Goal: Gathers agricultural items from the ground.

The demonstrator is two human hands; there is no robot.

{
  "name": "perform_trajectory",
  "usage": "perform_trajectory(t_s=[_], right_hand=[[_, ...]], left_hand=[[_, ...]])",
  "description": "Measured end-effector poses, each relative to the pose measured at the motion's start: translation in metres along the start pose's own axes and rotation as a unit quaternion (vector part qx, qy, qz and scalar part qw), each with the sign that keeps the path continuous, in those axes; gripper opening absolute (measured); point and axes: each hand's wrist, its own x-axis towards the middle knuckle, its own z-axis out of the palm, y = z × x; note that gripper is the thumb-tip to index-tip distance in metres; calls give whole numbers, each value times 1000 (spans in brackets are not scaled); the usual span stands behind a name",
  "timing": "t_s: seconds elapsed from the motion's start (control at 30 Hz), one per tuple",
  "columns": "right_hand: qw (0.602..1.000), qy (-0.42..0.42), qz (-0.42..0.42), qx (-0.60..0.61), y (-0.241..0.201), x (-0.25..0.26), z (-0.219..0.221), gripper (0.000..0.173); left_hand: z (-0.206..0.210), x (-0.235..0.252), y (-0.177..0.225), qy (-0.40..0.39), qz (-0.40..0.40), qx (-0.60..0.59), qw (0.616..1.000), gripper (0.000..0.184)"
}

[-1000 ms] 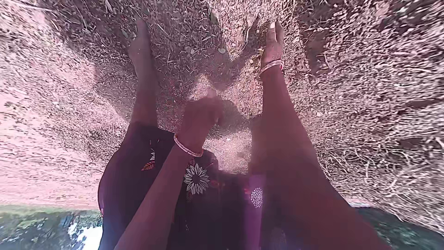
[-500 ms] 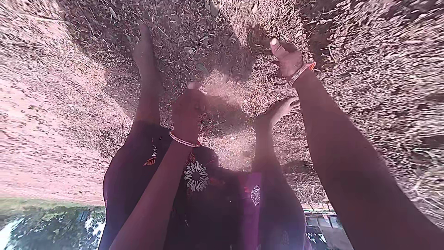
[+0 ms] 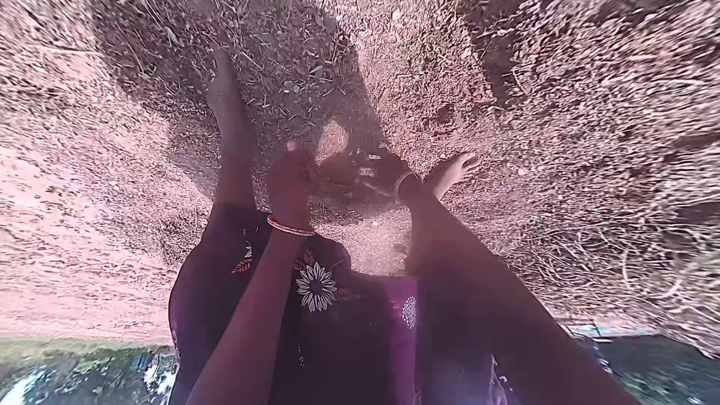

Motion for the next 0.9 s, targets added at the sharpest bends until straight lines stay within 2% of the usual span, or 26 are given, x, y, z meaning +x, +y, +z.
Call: perform_trajectory(t_s=[0.07,0.13,0.17,0.23,0.3,0.37,0.43,0.47,0.53,0.57,0.63,0.7,0.73,0.8,0.83,0.87,0.9], right_hand=[[988,147,47,23,38,14,-26,46],[966,226,127,27,52,38,-53,65],[960,226,162,23,52,50,-54,77],[967,178,179,23,43,73,-28,91],[982,127,135,48,33,76,4,97],[996,21,61,57,33,46,21,90],[996,-92,-20,5,37,12,17,89],[990,-129,-42,-33,39,0,14,81],[983,-148,-30,-108,42,-16,-4,69],[982,-118,-12,-144,40,-19,-22,73],[978,-3,4,-207,33,-9,-70,72],[966,105,9,-235,24,21,-124,70],[958,142,35,-246,16,40,-150,65],[945,188,122,-240,6,76,-187,42],[943,193,157,-222,8,90,-193,41],[942,196,174,-212,14,102,-191,48],[942,198,169,-214,21,109,-181,64]], left_hand=[[-2,-1,-3,13,4,-15,1000,52],[-2,-2,-8,-1,-2,-4,1000,54],[-4,-5,-11,-17,-8,8,1000,55],[-6,-11,-15,-36,-21,26,999,58],[-5,-8,-13,-27,-19,18,999,59],[-1,-7,-7,-14,-7,-12,1000,58],[3,-5,1,-10,2,-26,1000,57],[3,-5,3,-11,1,-24,1000,58],[1,-6,5,-19,1,-17,1000,57],[1,-6,5,-24,6,-11,1000,57],[-1,-4,2,-31,21,-3,999,56],[-3,-6,-2,-29,16,5,999,57],[-4,-8,-3,-36,8,13,999,59],[-6,-15,-6,-64,-7,47,997,63],[-6,-16,-8,-71,-12,56,996,64],[-6,-17,-10,-75,-19,60,995,64],[-6,-17,-10,-80,-28,62,994,64]])
